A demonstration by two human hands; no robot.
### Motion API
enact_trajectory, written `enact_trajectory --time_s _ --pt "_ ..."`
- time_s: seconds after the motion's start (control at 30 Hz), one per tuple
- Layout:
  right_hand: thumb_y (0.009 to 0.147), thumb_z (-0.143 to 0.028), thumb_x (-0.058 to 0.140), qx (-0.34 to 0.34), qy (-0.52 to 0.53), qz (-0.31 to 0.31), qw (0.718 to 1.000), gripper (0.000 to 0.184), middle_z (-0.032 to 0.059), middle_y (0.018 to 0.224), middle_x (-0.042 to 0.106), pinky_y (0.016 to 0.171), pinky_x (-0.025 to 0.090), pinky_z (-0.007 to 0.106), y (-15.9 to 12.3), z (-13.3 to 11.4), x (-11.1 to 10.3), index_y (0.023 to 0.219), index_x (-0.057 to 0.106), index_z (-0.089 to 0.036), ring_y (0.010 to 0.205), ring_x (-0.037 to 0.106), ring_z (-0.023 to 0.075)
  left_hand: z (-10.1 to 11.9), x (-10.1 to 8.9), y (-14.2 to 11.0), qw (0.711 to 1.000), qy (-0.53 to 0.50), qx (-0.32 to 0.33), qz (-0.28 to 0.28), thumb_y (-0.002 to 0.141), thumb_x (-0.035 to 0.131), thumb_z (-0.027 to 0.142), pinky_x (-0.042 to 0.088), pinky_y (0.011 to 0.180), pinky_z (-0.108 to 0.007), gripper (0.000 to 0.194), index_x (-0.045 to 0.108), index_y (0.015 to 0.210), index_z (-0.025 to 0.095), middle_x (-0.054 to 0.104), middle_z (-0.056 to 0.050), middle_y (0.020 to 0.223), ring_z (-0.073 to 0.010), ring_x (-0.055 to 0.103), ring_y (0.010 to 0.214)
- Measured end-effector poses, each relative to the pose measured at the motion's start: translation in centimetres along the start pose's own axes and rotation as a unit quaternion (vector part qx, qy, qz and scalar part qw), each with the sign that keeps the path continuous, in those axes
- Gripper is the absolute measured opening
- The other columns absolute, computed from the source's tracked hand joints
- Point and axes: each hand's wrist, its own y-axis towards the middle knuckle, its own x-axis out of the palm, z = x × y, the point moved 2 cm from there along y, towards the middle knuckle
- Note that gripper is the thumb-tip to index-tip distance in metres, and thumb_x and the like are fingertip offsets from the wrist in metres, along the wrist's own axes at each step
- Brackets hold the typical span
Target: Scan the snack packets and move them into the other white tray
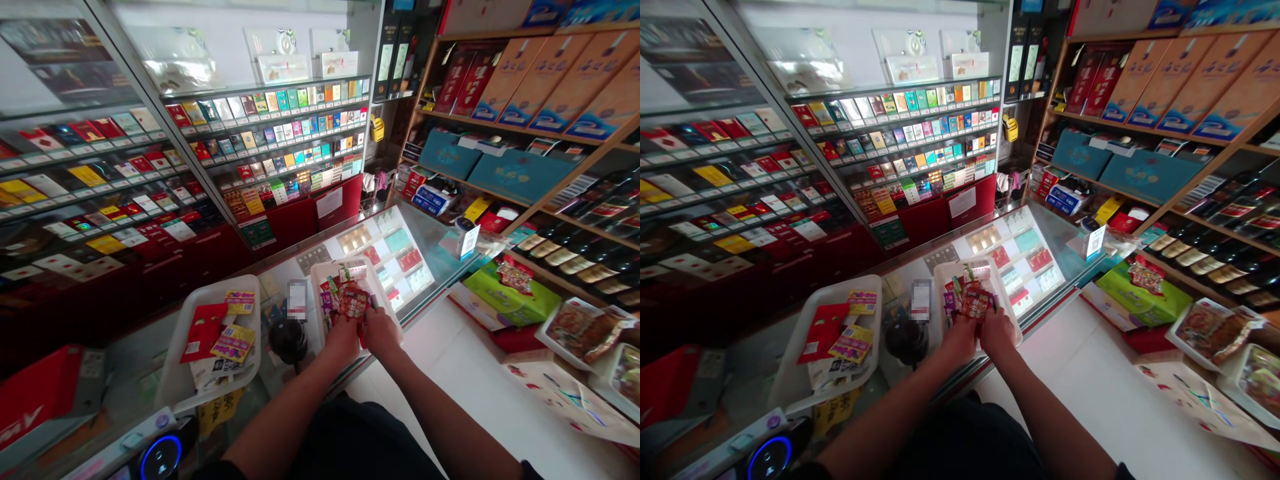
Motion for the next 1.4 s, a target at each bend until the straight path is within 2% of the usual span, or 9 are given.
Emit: enact_trajectory --time_s 0.23,0.4,0.63,0.73,0.87,1.03,1.17,1.3,1.4 --pt "0.094 -0.035 0.054 0.048 0.025 -0.007 0.999 0.036 0.0206 0.110 0.066 0.082 0.050 0.039 0.2 0.0 -0.1 0.122 0.057 -0.012 0.101 0.068 0.0303 -0.9 0.5 0.0 0.998 -0.055 -0.008 0.014 0.089 0.057 0.022 0.046 0.101 -0.037 0.032 0.064 0.120 0.018 0.057 -0.018 0.133 -0.0283 0.060 0.119" --pt "0.088 -0.039 0.056 0.090 0.085 -0.038 0.992 0.044 0.0176 0.107 0.070 0.081 0.049 0.040 0.1 0.2 -0.9 0.124 0.055 -0.014 0.099 0.070 0.0315 -1.0 0.1 0.2 0.984 -0.172 -0.009 0.049 0.085 0.059 0.019 0.048 0.093 -0.038 0.021 0.067 0.104 0.015 0.070 -0.016 0.110 -0.0279 0.064 0.107" --pt "0.088 -0.034 0.050 0.088 0.109 -0.001 0.990 0.034 0.0170 0.103 0.070 0.078 0.047 0.039 -4.0 0.0 -3.3 0.113 0.063 -0.016 0.095 0.068 0.0304 -0.6 -1.5 -0.3 0.864 -0.489 -0.119 0.003 0.085 0.065 0.033 0.045 0.056 -0.024 0.033 0.060 0.114 0.017 0.072 -0.007 0.091 -0.0169 0.066 0.070" --pt "0.086 -0.026 0.048 0.088 0.136 0.036 0.986 0.035 0.0171 0.108 0.068 0.081 0.048 0.038 -5.9 -0.4 -3.7 0.116 0.065 -0.016 0.096 0.066 0.0285 -0.4 -2.4 -1.0 0.852 -0.505 -0.139 -0.030 0.081 0.070 0.040 0.043 0.052 -0.022 0.035 0.061 0.105 0.017 0.071 -0.006 0.087 -0.0167 0.065 0.070" --pt "0.082 -0.020 0.049 0.007 0.209 0.110 0.972 0.037 0.0145 0.112 0.067 0.092 0.048 0.036 -7.7 -1.2 -4.4 0.113 0.068 -0.016 0.103 0.064 0.0262 -0.5 -3.3 -2.3 0.838 -0.531 -0.116 -0.043 0.075 0.074 0.051 0.036 0.048 -0.020 0.037 0.062 0.087 0.017 0.065 -0.002 0.073 -0.0132 0.060 0.062" --pt "0.076 -0.024 0.057 -0.048 0.394 0.096 0.913 0.034 0.0077 0.104 0.071 0.089 0.051 0.036 -8.6 -2.0 -5.8 0.107 0.070 -0.020 0.096 0.065 0.0245 -1.2 -4.9 -3.8 0.785 -0.611 -0.102 0.017 0.072 0.079 0.052 0.030 0.042 -0.020 0.044 0.059 0.092 0.018 0.058 0.004 0.065 -0.0078 0.048 0.045" --pt "0.073 -0.033 0.074 -0.019 0.578 0.035 0.815 0.040 0.0065 0.097 0.073 0.076 0.052 0.033 -8.1 -2.3 -6.0 0.110 0.068 -0.018 0.082 0.066 0.0213 -1.5 -7.4 -5.0 0.751 -0.657 -0.046 0.039 0.070 0.082 0.048 0.028 0.040 -0.020 0.041 0.059 0.086 0.017 0.053 0.006 0.056 -0.0061 0.042 0.042" --pt "0.067 -0.047 0.085 0.039 0.670 -0.024 0.741 0.047 0.0028 0.070 0.068 0.056 0.046 0.028 -6.9 -3.1 -4.9 0.098 0.070 -0.015 0.056 0.058 0.0149 -2.5 -9.7 -6.4 0.751 -0.656 -0.026 0.076 0.071 0.079 0.051 0.037 0.043 -0.021 0.041 0.060 0.083 0.016 0.060 0.002 0.058 -0.0093 0.053 0.044" --pt "0.066 -0.050 0.086 0.045 0.696 -0.046 0.715 0.045 0.0006 0.060 0.063 0.049 0.041 0.026 -6.3 -4.3 -4.2 0.088 0.070 -0.014 0.049 0.052 0.0121 -3.8 -10.5 -7.2 0.768 -0.634 -0.028 0.089 0.076 0.073 0.056 0.042 0.045 -0.023 0.042 0.059 0.082 0.017 0.063 0.000 0.060 -0.0128 0.059 0.047"
